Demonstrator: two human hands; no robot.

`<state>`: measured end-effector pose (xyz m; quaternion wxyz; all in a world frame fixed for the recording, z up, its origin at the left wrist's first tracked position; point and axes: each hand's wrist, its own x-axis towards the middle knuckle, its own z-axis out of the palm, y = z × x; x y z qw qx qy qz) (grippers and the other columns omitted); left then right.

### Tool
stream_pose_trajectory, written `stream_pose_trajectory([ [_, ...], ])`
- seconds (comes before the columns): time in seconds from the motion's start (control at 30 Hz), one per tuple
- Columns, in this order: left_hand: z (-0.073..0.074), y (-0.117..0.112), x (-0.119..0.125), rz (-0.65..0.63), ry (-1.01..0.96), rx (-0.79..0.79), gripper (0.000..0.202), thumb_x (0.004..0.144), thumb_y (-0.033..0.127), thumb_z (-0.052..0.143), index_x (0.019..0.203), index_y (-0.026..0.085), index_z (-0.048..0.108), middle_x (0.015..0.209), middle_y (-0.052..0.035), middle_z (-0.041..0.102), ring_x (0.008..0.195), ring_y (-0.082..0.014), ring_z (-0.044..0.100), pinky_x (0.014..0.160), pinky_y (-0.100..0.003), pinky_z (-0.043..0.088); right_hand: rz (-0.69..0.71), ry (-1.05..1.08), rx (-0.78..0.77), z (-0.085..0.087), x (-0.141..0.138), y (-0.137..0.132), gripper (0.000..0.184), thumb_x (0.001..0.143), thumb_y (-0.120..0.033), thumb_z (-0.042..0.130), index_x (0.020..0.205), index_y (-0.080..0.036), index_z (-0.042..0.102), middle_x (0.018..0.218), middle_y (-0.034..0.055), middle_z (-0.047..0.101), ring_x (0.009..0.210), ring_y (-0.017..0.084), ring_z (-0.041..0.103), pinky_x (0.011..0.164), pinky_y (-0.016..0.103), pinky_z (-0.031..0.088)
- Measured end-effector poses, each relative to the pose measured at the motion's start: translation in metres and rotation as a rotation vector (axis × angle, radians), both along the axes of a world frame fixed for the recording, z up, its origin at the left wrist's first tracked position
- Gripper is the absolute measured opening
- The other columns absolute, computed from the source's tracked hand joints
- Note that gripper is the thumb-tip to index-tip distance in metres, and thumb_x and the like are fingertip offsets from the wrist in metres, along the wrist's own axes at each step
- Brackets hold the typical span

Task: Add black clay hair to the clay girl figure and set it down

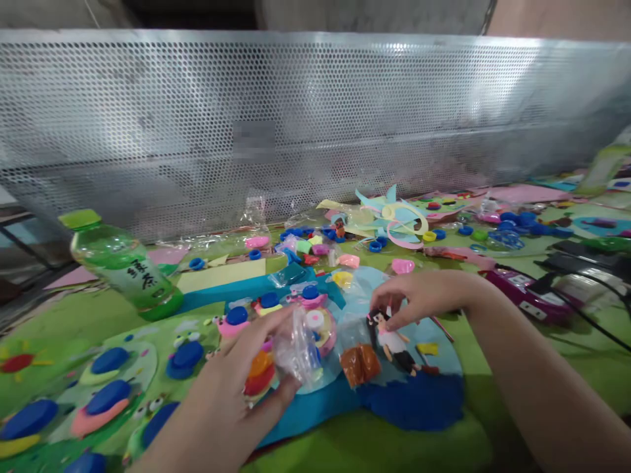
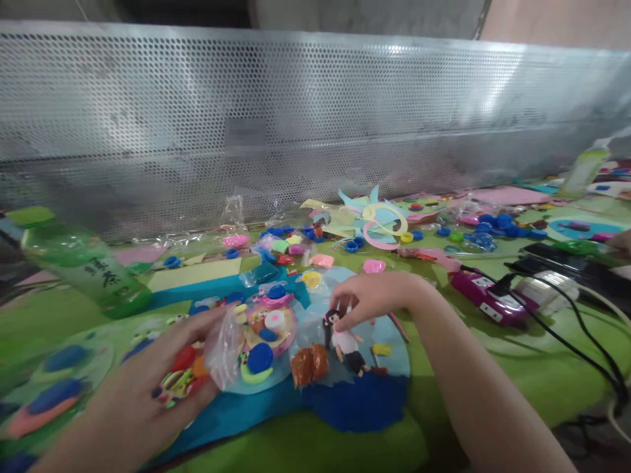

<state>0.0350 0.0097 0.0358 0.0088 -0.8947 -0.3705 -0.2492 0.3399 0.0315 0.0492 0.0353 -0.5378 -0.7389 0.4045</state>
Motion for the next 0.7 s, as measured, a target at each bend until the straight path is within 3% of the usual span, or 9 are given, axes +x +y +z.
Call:
stream_pose_trajectory([
  [0.1, -0.005, -0.003, 0.003, 0.021, -0.106, -0.111, 0.041, 0.083, 0.039, 0.041, 0.123, 0.037, 0.032, 0.119, 0.0007, 0.058, 0.101, -0.0165, 0.06, 0.076, -0.024, 0.055, -0.051, -0.031, 0.188, 0.007, -0.007, -0.01, 0.034, 0.072, -0.044, 0.063, 0.097, -0.022, 0.066, 0.099, 0.0066, 0.064, 0.087, 0.025, 0.06, 0.071, 0.033, 0.045],
  [0.2, -0.008, -0.005, 0.005, 0.004, -0.17, -0.13, 0.044, 0.083, 0.034, 0.045, 0.124, 0.036, 0.03, 0.113, -0.0001, 0.058, 0.098, -0.0165, 0.06, 0.081, -0.026, 0.053, -0.081, 0.05, 0.433, 0.009, -0.034, -0.02, 0.023, 0.083, -0.036, 0.053, 0.1, -0.022, 0.059, 0.106, 0.0055, 0.06, 0.095, 0.022, 0.055, 0.082, 0.034, 0.042],
  [0.3, -0.012, -0.008, 0.004, -0.024, -0.199, -0.122, 0.045, 0.081, 0.029, 0.047, 0.123, 0.033, 0.031, 0.11, -0.0016, 0.057, 0.095, -0.0157, 0.059, 0.078, -0.023, 0.053, 0.074, 0.305, 0.676, 0.004, -0.068, -0.031, 0.008, 0.085, -0.028, 0.055, 0.09, -0.022, 0.058, 0.098, 0.0023, 0.058, 0.094, 0.015, 0.053, 0.084, 0.027, 0.041],
  [0.4, -0.018, -0.01, 0.003, -0.031, -0.206, -0.112, 0.045, 0.082, 0.028, 0.047, 0.124, 0.032, 0.031, 0.11, -0.0004, 0.055, 0.097, -0.0128, 0.057, 0.076, -0.017, 0.052, 0.153, 0.408, 0.716, -0.003, -0.088, -0.04, 0.008, 0.084, -0.015, 0.055, 0.089, -0.021, 0.057, 0.095, 0.0014, 0.056, 0.088, 0.011, 0.054, 0.078, 0.021, 0.043],
  [0.57, -0.026, -0.011, 0.003, -0.07, -0.188, -0.048, 0.047, 0.084, 0.021, 0.048, 0.128, 0.023, 0.031, 0.113, -0.0017, 0.051, 0.106, -0.0111, 0.047, 0.092, -0.015, 0.041, 0.033, 0.497, 0.868, -0.01, -0.089, -0.045, 0.012, 0.083, -0.009, 0.053, 0.085, -0.021, 0.055, 0.078, -0.0019, 0.058, 0.074, 0.009, 0.056, 0.066, 0.017, 0.045],
  [0.7, -0.026, -0.012, 0.005, -0.097, -0.181, 0.016, 0.045, 0.085, 0.017, 0.048, 0.127, 0.018, 0.033, 0.113, -0.0021, 0.048, 0.109, -0.0115, 0.039, 0.1, -0.015, 0.029, 0.023, 0.455, 0.874, -0.011, -0.089, -0.046, 0.014, 0.08, -0.008, 0.056, 0.082, -0.021, 0.059, 0.082, -0.0009, 0.059, 0.077, 0.008, 0.056, 0.068, 0.015, 0.046],
])
